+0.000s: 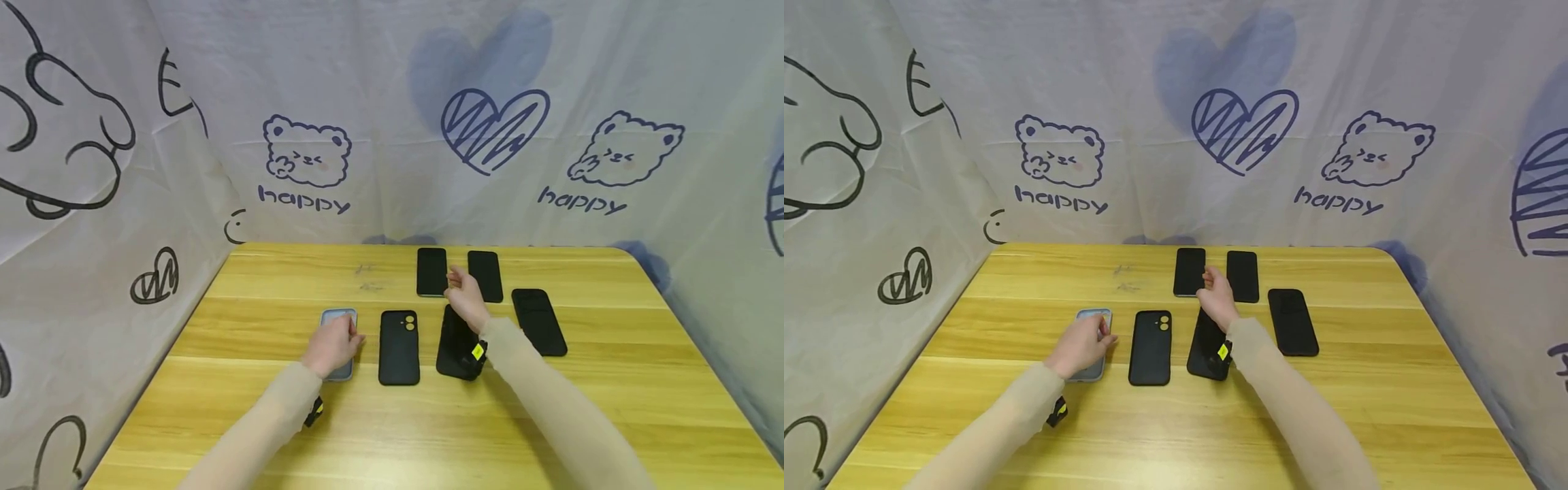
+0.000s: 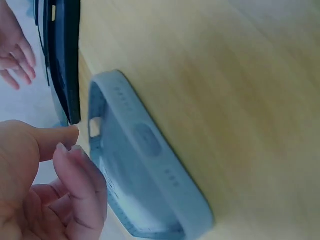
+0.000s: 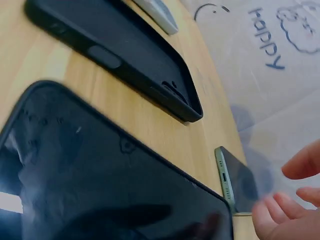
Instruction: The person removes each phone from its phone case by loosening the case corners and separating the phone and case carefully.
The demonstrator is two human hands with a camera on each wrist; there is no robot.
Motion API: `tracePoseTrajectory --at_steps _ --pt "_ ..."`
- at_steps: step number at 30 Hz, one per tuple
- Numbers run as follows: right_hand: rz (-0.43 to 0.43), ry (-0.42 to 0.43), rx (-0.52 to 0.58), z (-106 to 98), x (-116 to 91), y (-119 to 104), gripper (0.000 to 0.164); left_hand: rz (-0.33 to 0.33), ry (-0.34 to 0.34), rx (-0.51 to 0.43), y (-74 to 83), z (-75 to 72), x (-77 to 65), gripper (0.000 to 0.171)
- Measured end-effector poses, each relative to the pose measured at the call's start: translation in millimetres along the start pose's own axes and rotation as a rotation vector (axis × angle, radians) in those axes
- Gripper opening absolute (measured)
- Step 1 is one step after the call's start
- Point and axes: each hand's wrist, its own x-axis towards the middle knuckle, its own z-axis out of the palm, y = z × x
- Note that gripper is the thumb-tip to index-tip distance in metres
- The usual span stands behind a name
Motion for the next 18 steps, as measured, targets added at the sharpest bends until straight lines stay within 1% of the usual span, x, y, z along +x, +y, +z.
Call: tracePoseTrajectory --at_steps 4,6,9,13,18 --pt "-0.053 -0.007 -0.104 -2.8 -12.8 -4.4 0.058 -0.022 -0.037 0.054 -5.4 -0.1 -0.3 0.025" --pt "-0.081 -0.015 -0.172 -5.7 -19.1 -6.2 0.051 -0.024 -0.055 0.072 -6.9 1.4 -0.3 0.028" --pt "-0.127 -0.033 -0.254 -10.5 -27.5 -8.2 0.045 -0.012 -0.062 0.098 -8.7 3.6 -0.1 0.029" --pt "-0.157 -0.051 -0.320 -17.6 -35.8 -6.5 0.045 0.013 -0.053 0.123 -9.2 4.5 1.3 0.027" --pt "-0.191 -0.056 -0.375 -27.0 -43.5 0.8 0.046 0.015 -0.070 0.112 -8.8 4.1 3.0 0.027"
